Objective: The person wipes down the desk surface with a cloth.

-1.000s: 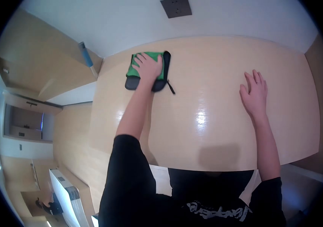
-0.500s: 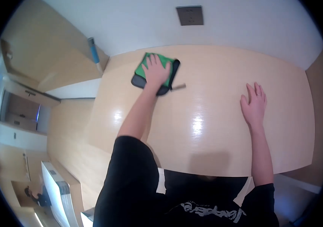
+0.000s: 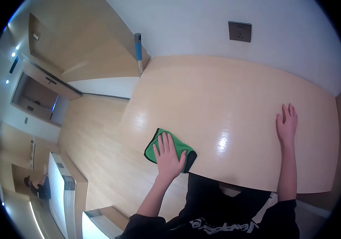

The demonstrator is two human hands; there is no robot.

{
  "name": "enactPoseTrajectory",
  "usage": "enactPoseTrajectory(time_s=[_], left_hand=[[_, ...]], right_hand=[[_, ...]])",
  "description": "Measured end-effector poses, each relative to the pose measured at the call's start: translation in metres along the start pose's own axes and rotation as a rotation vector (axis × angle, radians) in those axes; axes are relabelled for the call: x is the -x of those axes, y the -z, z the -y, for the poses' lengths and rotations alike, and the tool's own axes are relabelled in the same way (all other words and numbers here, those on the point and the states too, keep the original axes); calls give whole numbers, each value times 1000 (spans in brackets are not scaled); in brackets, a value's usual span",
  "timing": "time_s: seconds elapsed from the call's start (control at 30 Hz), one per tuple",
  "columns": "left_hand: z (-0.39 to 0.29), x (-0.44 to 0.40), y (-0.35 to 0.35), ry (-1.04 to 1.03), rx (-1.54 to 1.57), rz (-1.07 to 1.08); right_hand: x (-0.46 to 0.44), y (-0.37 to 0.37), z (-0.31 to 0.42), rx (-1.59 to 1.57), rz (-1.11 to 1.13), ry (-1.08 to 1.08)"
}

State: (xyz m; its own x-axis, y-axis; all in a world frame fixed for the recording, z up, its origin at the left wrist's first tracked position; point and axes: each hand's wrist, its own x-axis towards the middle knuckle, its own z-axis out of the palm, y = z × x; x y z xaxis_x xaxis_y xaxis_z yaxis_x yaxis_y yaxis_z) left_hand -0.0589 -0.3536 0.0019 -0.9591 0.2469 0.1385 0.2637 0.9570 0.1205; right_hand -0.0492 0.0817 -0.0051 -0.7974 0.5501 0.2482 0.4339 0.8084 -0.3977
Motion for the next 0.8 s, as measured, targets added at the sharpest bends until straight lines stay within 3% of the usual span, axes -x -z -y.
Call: enactPoseTrajectory(time_s=[0.23,0.43,0.57,0.8], left_hand=[[-7,-125,-34,-20,-48,-79],[-20,-310,-64,185,11,-101],[-30,-391,-70,303,24,-75],[-34,-420,-74,328,-26,-81]], right_hand=[[3,5,-2,2,3,-8],[-2,-6,-7,48,-24,36],[2,-8,-4,85,-12,31],[-1,-6,0,87,-41,26]])
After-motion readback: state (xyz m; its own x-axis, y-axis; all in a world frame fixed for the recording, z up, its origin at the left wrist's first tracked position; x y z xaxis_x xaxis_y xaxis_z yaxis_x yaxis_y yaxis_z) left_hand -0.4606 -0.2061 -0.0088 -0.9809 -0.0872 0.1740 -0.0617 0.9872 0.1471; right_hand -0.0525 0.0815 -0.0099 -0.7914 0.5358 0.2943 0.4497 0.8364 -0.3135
